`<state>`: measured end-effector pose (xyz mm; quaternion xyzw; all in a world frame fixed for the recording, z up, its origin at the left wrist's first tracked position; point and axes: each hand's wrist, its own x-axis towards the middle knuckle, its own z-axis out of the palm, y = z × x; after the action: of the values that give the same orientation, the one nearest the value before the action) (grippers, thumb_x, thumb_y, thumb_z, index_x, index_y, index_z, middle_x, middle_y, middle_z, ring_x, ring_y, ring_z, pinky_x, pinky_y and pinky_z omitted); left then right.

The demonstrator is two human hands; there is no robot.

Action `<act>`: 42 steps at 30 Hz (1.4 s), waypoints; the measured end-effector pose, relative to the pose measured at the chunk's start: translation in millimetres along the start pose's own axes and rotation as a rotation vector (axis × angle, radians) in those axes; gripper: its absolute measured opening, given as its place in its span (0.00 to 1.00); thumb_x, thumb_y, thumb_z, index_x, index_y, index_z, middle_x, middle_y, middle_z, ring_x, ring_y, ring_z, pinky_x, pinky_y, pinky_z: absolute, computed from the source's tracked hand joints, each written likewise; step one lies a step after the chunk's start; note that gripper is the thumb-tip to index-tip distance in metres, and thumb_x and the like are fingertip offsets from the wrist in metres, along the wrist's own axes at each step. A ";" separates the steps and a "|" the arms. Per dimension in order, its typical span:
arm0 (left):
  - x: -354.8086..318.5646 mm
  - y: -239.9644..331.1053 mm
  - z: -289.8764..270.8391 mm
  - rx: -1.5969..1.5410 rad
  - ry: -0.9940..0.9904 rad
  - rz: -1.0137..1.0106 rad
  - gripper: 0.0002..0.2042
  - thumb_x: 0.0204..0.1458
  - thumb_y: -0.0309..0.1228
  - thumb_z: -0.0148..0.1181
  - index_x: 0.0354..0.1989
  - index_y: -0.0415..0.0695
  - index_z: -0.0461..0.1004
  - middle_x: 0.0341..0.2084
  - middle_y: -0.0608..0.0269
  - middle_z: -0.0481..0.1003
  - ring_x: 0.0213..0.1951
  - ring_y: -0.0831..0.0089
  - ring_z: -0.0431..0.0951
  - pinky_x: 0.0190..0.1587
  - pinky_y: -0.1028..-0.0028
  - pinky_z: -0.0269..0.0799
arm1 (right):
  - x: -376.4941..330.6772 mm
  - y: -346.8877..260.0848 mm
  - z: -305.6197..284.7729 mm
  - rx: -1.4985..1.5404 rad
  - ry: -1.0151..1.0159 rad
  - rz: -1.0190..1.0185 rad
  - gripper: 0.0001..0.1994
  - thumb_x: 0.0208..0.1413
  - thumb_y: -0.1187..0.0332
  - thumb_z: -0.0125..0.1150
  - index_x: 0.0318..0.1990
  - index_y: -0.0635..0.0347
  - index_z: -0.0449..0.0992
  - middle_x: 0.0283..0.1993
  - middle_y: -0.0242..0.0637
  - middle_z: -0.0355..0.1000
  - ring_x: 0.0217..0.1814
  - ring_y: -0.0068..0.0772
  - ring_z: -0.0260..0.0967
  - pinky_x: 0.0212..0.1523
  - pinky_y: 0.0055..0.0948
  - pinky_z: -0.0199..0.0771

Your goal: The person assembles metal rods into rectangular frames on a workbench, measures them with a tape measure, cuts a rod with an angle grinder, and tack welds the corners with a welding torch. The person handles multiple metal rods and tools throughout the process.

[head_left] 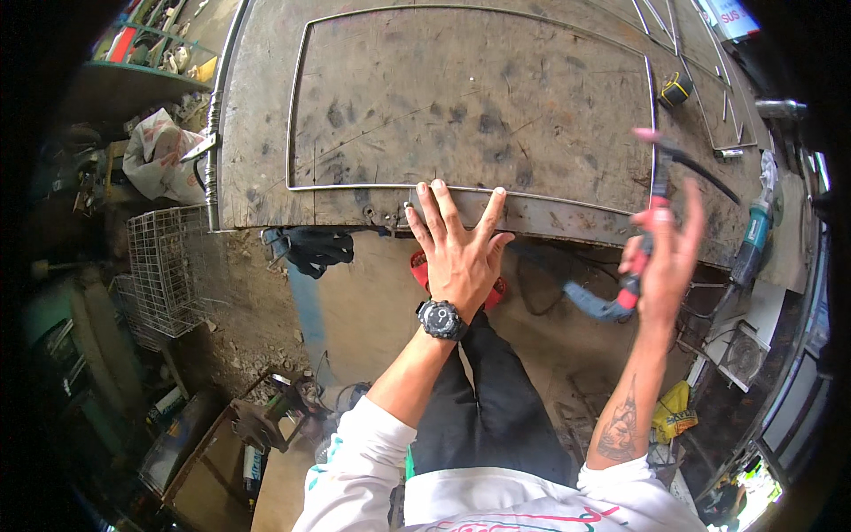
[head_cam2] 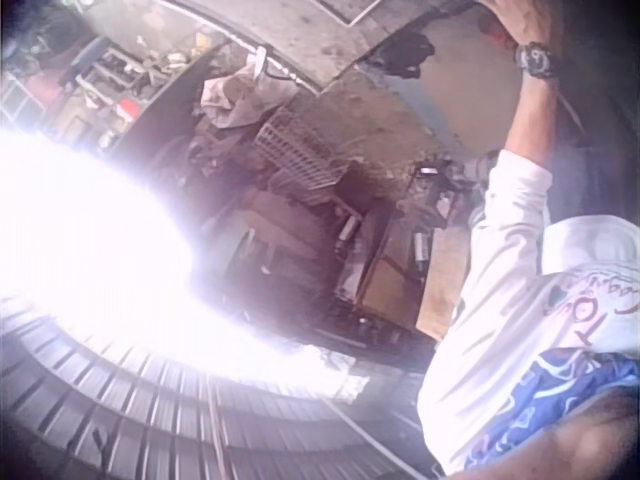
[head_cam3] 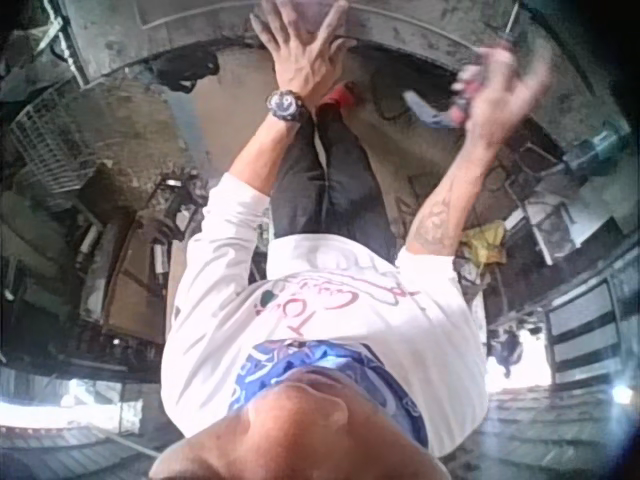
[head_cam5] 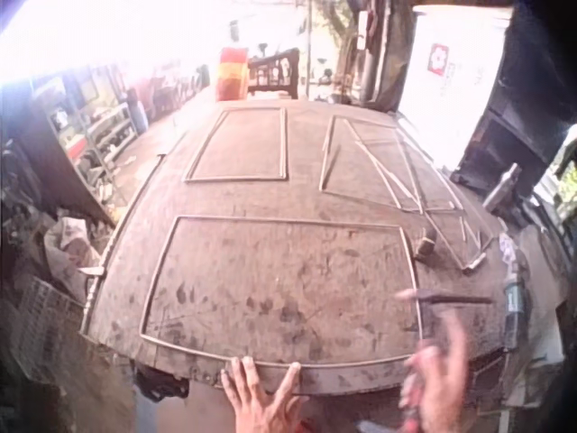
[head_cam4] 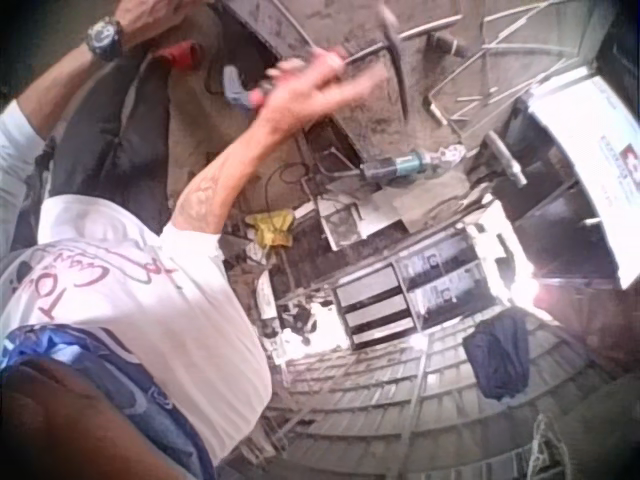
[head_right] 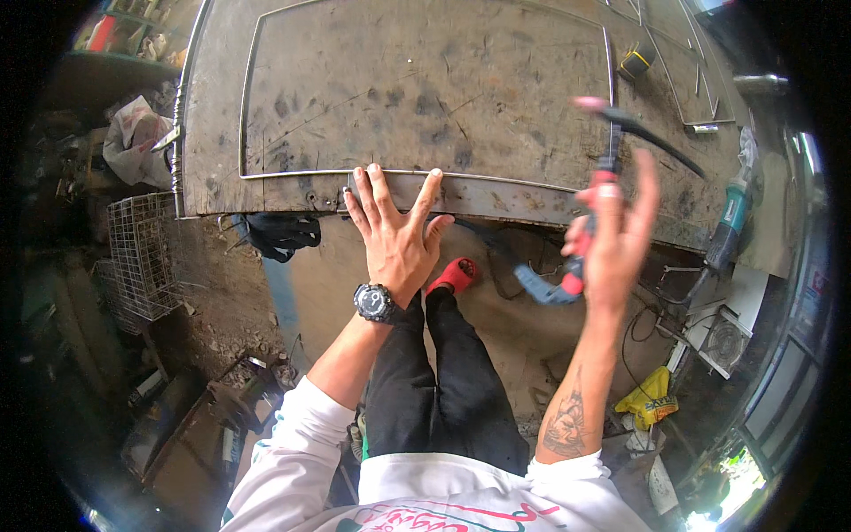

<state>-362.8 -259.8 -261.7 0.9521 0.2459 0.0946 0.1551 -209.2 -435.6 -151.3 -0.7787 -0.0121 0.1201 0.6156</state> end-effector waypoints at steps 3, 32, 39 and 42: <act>-0.2 -0.4 1.5 0.011 -0.007 0.002 0.29 0.65 0.54 0.55 0.75 0.73 0.61 0.75 0.30 0.44 0.77 0.29 0.40 0.74 0.32 0.37 | -21.7 13.5 27.1 -0.018 -0.336 0.162 0.29 0.72 0.61 0.56 0.77 0.42 0.55 0.37 0.35 0.74 0.19 0.15 0.65 0.15 0.18 0.65; -0.3 -0.8 0.8 -0.024 -0.006 -0.008 0.30 0.64 0.53 0.56 0.75 0.70 0.61 0.76 0.31 0.44 0.77 0.29 0.38 0.73 0.31 0.38 | -45.1 33.2 64.7 -0.327 -0.385 -0.009 0.24 0.69 0.68 0.56 0.71 0.58 0.64 0.50 0.49 0.79 0.45 0.37 0.80 0.49 0.35 0.78; -1.8 -0.4 0.5 -0.002 0.018 -0.014 0.31 0.63 0.54 0.58 0.75 0.70 0.62 0.74 0.31 0.47 0.77 0.31 0.41 0.74 0.33 0.37 | -45.4 18.9 67.2 -0.370 -0.427 -0.056 0.25 0.69 0.69 0.56 0.71 0.60 0.64 0.52 0.56 0.79 0.52 0.48 0.81 0.52 0.40 0.78; -0.6 1.1 1.1 -0.012 0.018 -0.010 0.31 0.63 0.54 0.59 0.75 0.69 0.63 0.74 0.32 0.48 0.77 0.33 0.41 0.74 0.34 0.37 | -45.6 20.2 64.5 -0.364 -0.413 -0.078 0.25 0.68 0.69 0.57 0.71 0.61 0.63 0.57 0.58 0.77 0.57 0.53 0.80 0.56 0.43 0.77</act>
<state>-362.6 -261.3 -262.5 0.9490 0.2515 0.1039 0.1592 -269.1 -386.4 -176.6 -0.8346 -0.1888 0.2483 0.4540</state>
